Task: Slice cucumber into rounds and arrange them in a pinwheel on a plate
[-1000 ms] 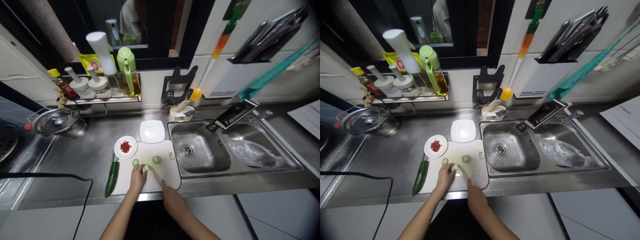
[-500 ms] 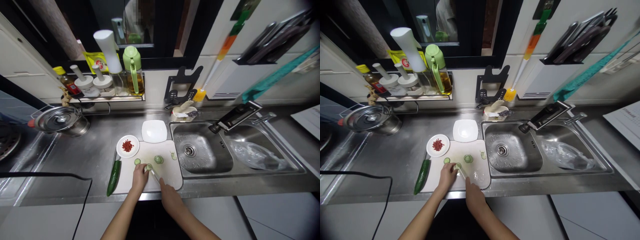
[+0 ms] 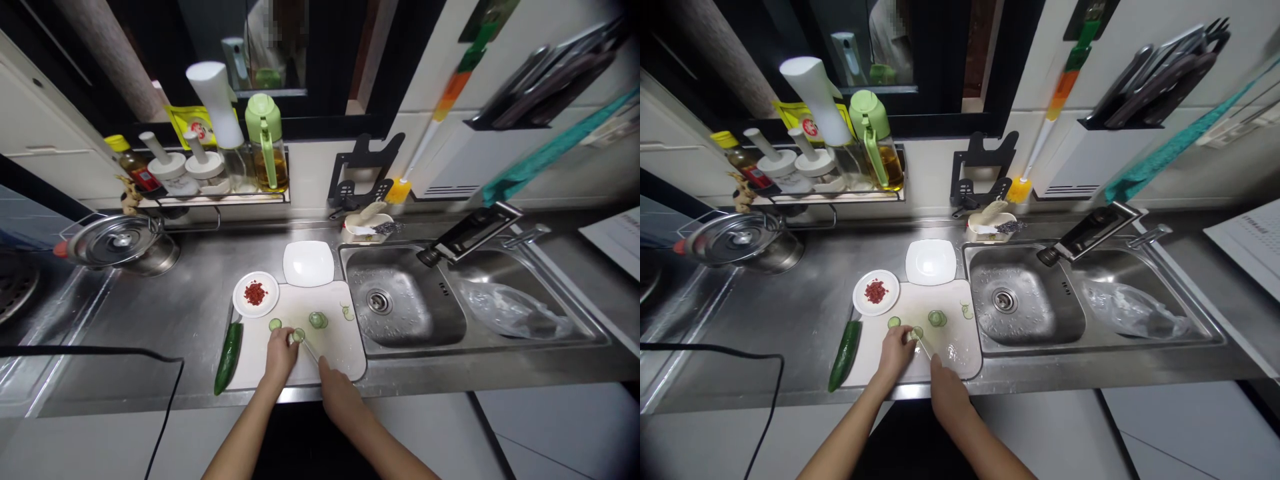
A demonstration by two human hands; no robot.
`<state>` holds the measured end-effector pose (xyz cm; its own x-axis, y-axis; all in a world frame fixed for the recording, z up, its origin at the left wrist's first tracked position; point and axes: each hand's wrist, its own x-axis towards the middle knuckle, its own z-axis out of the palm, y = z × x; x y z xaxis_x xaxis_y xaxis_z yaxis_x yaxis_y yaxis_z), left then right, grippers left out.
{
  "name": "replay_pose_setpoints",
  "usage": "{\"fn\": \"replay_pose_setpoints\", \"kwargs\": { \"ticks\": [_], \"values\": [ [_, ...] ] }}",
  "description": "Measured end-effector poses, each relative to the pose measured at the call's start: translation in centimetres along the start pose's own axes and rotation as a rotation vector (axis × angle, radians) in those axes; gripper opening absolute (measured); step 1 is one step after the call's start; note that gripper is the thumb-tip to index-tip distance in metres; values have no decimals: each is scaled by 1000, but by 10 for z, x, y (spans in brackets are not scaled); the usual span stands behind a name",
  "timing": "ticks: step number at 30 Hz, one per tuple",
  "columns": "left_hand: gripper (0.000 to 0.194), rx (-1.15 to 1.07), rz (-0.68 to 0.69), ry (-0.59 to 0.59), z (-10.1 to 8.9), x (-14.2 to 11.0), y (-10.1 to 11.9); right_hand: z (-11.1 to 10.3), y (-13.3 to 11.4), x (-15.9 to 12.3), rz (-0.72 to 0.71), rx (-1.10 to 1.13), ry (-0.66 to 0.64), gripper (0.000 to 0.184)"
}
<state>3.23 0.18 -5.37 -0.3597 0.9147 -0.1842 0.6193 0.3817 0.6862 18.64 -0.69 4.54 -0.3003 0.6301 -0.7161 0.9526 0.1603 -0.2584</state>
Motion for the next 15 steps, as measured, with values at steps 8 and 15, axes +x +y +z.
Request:
{"fn": "replay_pose_setpoints", "kwargs": {
  "ticks": [8, 15],
  "values": [
    [10, -3, -37, -50, -2, 2, 6, 17, 26, -15, 7, -86, -9, 63],
    [14, -99, -125, -32, -14, 6, 6, 23, 39, -19, 25, -56, -9, 66]
  ]
}}
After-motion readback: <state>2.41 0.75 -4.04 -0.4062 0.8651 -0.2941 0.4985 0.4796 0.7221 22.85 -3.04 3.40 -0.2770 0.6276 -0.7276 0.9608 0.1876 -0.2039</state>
